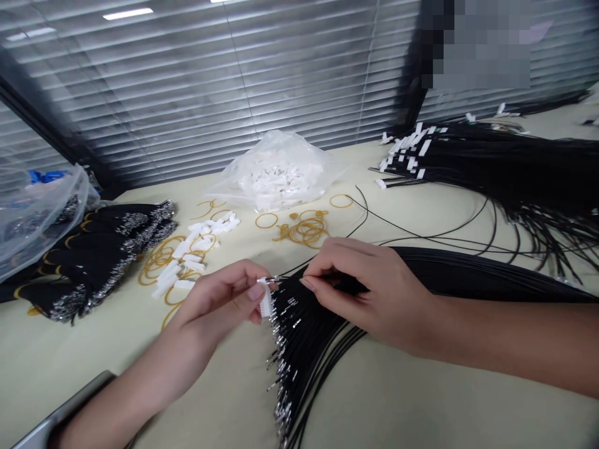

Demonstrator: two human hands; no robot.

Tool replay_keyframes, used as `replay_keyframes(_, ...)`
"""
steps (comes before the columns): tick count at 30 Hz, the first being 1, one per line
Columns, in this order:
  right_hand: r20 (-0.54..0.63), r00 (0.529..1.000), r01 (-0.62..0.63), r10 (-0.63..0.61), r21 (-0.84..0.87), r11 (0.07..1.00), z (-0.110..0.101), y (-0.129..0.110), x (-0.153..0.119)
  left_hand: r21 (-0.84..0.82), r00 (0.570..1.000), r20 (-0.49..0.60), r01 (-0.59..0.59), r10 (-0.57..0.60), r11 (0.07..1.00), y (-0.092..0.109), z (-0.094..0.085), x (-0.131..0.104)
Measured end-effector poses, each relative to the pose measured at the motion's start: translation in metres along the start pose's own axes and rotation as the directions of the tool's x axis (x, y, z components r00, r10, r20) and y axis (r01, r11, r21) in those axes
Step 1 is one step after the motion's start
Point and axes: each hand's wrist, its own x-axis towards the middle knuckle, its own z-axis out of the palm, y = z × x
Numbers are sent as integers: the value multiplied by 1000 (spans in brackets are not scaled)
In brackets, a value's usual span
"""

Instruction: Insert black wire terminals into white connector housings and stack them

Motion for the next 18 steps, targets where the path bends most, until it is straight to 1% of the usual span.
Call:
replay_keyframes(3, -1, 1000, -2, 2, 4, 1000, 0, -1, 1, 25, 1000, 5, -8, 8, 1000, -2, 0, 1)
replay_keyframes(7, 11, 1000, -2, 2, -11, 1000, 0, -1, 1, 7, 1000, 11, -11, 10, 1000, -6, -2, 1)
replay_keyframes(11, 27, 999, 43, -42, -21, 999, 1, -1, 0, 5, 1000, 6, -22, 22, 1000, -6, -4, 1)
replay_keyframes(14, 21, 997, 80, -79, -29, 996, 1, -2, -1, 42, 1000, 7, -29, 29, 999, -5, -3, 0)
replay_keyframes(18, 19, 998, 65, -64, -43, 997, 1, -2, -1, 103, 1000, 7, -26, 26, 994, -4, 1, -3)
